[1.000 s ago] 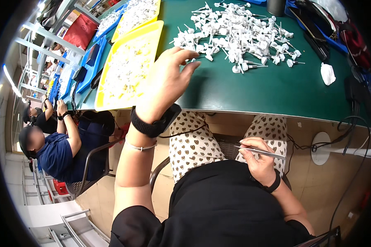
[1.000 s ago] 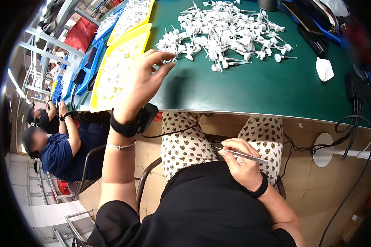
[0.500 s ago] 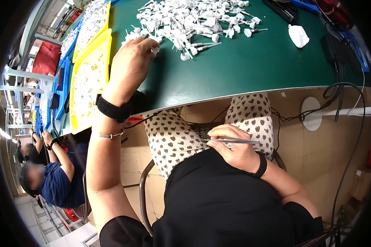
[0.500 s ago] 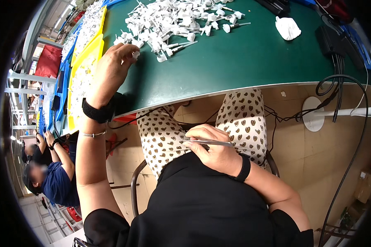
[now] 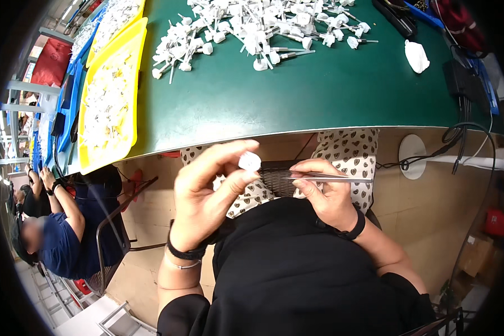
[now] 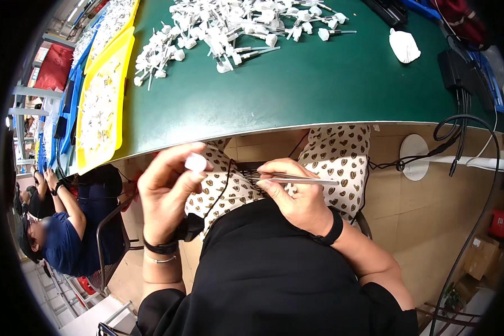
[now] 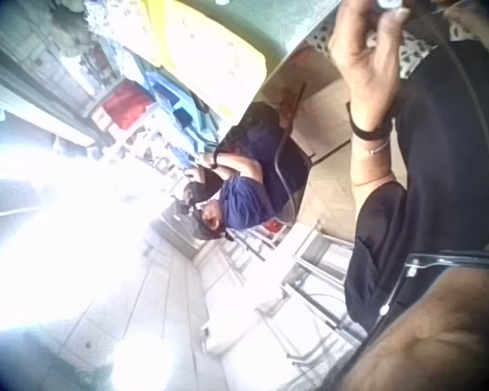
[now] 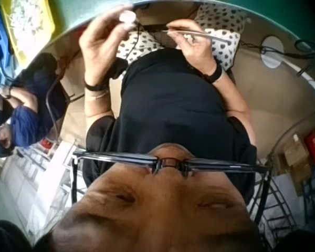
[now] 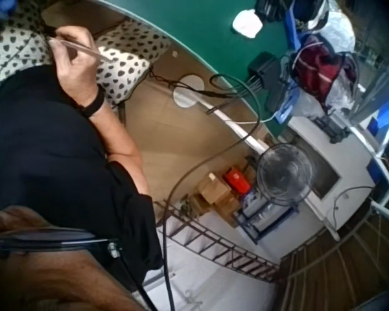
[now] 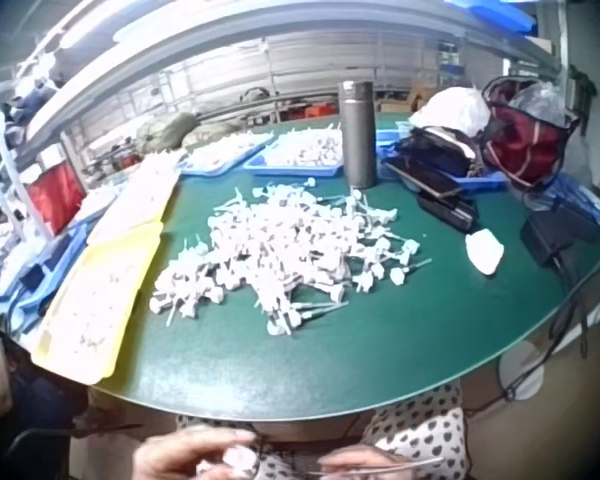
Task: The person repeatedly picks up small white plastic components from a green table and uses a metal tool to press or adjust a part on each component. Finished pieces are placed into a yellow tray. The process is repetitive and continues throughout the clip.
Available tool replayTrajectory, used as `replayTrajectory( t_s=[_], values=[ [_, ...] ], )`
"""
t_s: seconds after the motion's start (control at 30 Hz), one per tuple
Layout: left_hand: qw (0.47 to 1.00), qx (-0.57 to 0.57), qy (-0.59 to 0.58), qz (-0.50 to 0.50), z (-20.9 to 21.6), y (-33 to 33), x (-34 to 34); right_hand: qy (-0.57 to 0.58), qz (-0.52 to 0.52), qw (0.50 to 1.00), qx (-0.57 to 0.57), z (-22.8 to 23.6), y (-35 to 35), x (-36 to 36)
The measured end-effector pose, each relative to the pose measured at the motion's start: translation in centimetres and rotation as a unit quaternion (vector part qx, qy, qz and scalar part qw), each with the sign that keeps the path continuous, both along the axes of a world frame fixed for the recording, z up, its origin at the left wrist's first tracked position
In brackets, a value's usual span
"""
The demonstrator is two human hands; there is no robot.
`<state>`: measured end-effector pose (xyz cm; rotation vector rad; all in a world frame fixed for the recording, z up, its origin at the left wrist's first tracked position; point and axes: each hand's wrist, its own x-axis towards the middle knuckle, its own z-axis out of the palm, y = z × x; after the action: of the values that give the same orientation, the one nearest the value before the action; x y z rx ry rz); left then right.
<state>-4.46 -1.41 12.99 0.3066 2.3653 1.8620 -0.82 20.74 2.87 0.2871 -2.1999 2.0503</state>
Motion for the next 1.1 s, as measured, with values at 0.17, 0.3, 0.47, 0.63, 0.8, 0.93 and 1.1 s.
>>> replayTrajectory(
  t_s=[0.17, 0.3, 0.47, 0.63, 0.8, 0.93, 1.1],
  values=[
    [0.981, 0.106, -0.159, 0.031, -7.4, 0.7, 2.6, -0.081, 0.008, 0.989, -0.121, 1.4, 0.3, 0.3],
    [0.973, 0.144, -0.18, -0.001, -10.2, 1.2, 3.4, -0.082, 0.031, 0.988, -0.127, 1.3, -0.4, 0.6],
    [0.988, 0.119, -0.101, 0.005, -11.2, 1.2, 3.4, -0.062, 0.037, 0.992, -0.103, 1.3, -1.0, 0.5],
    [0.988, 0.101, -0.119, 0.011, -12.0, 1.4, 3.5, -0.112, 0.044, 0.988, -0.093, 1.0, -1.4, 0.5],
    [0.985, 0.122, -0.114, 0.042, -13.4, 1.3, 3.6, -0.12, 0.042, 0.989, -0.08, 0.6, -1.9, 0.2],
    [0.972, 0.148, -0.175, 0.045, -13.6, 0.9, 3.8, -0.12, 0.049, 0.99, -0.064, 0.3, -2.2, 0.2],
    [0.983, 0.127, -0.129, 0.034, -13.2, 1.2, 3.4, -0.108, 0.04, 0.992, -0.051, -0.1, -2.4, 0.0]
  ],
)
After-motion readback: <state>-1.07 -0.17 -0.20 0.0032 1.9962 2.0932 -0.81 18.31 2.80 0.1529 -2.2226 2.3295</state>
